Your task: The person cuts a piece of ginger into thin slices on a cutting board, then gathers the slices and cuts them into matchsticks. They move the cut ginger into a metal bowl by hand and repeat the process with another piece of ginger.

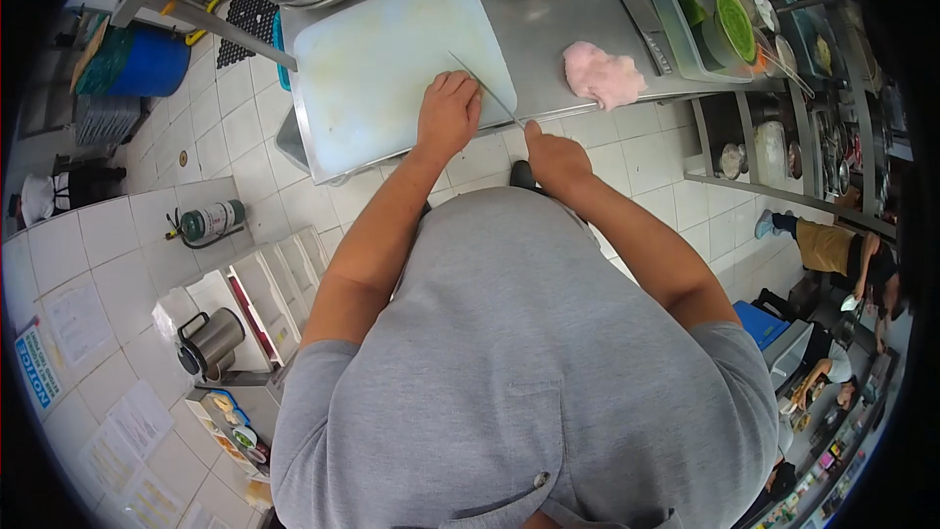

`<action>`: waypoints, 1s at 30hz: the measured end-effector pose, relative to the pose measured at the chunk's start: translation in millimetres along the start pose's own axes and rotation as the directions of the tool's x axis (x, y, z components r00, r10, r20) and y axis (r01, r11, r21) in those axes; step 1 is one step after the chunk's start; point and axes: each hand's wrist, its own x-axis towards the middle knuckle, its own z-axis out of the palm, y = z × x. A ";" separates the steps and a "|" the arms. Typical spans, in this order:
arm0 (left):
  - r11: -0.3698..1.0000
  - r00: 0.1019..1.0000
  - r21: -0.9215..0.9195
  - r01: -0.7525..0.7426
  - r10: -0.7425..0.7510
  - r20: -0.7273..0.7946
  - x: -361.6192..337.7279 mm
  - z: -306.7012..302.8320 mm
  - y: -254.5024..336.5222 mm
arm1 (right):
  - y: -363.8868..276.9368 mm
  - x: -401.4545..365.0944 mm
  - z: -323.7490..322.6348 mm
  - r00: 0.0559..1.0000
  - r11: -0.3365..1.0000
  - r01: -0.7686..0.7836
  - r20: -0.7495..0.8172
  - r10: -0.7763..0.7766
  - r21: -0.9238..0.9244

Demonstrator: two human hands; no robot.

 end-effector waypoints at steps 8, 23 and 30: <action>1.000 1.000 0.009 -0.001 0.001 0.004 0.8 -0.2 -0.6 | -5.8 -17.2 -21.7 1.000 1.000 -0.003 -0.002 0.003 -0.007; 1.000 1.000 0.002 -0.007 0.007 -0.022 -2.4 4.1 -4.0 | 6.6 -11.8 14.9 1.000 0.999 -0.030 -0.004 0.030 -0.024; 1.000 1.000 0.013 -0.007 0.008 -0.028 -0.6 2.4 -3.8 | -7.4 -9.7 -33.1 0.999 0.998 0.040 0.008 -0.040 -0.044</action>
